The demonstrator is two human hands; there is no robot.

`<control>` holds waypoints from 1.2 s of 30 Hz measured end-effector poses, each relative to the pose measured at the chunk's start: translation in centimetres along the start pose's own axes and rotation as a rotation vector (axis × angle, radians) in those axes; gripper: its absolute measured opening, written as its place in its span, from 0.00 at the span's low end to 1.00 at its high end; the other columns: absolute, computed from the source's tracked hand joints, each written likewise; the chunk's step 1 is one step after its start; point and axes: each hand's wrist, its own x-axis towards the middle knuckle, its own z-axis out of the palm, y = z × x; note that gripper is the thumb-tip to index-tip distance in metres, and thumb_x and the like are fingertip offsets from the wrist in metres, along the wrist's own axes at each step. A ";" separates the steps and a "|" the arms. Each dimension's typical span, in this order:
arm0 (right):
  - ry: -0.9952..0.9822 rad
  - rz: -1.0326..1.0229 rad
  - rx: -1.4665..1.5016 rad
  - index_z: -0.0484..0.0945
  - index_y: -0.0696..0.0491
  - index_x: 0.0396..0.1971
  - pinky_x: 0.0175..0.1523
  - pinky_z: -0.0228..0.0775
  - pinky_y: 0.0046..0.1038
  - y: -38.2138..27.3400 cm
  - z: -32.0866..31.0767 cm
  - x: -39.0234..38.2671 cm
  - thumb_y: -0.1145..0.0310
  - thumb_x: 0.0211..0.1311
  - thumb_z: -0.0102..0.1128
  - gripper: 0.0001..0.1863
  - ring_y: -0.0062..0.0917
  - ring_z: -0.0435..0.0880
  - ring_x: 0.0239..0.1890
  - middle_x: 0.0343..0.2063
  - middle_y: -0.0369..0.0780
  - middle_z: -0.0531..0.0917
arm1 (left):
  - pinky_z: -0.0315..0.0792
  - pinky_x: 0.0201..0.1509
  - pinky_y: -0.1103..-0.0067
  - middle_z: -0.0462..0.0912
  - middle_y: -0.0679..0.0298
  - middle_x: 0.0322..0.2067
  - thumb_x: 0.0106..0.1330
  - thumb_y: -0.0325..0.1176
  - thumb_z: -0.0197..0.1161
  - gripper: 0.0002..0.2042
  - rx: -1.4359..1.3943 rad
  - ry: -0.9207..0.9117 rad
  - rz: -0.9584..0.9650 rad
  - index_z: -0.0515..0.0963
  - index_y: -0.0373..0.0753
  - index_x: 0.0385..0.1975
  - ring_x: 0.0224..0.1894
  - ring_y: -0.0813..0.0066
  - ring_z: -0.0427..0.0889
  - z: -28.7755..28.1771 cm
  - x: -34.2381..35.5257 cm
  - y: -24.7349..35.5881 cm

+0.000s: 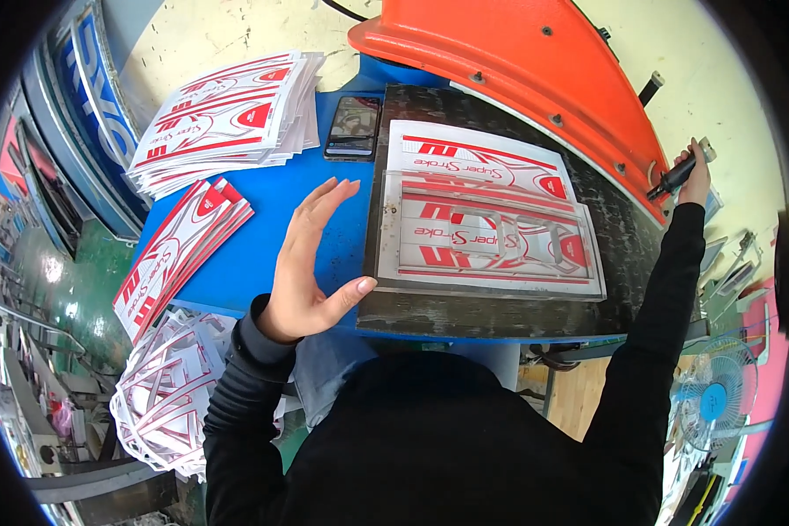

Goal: Operating a manual die-cutting machine to cut printed labels using a plastic template.

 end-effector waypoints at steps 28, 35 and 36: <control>-0.534 -0.622 -0.323 0.56 0.61 0.70 0.72 0.55 0.41 -11.0 7.3 -26.2 0.61 0.69 0.53 0.35 0.40 0.65 0.69 0.69 0.51 0.63 | 0.80 0.45 0.69 0.77 0.46 0.49 0.53 0.21 0.66 0.34 -0.351 0.074 0.489 0.67 0.37 0.65 0.42 0.55 0.83 8.7 10.0 12.2; 0.027 -0.914 -0.873 0.61 0.54 0.69 0.68 0.61 0.37 -8.4 6.0 -20.0 0.66 0.64 0.66 0.36 0.35 0.67 0.67 0.65 0.47 0.69 | 0.83 0.52 0.72 0.75 0.39 0.54 0.57 0.17 0.68 0.28 0.258 0.034 0.322 0.65 0.18 0.58 0.56 0.51 0.80 0.5 8.9 15.3; -0.005 -0.834 -0.785 0.61 0.54 0.69 0.66 0.64 0.35 -8.3 5.9 -20.0 0.67 0.64 0.65 0.35 0.34 0.70 0.66 0.65 0.46 0.69 | 0.83 0.52 0.72 0.75 0.39 0.53 0.57 0.16 0.67 0.28 0.338 0.037 0.335 0.64 0.17 0.57 0.54 0.52 0.82 -0.1 9.1 15.5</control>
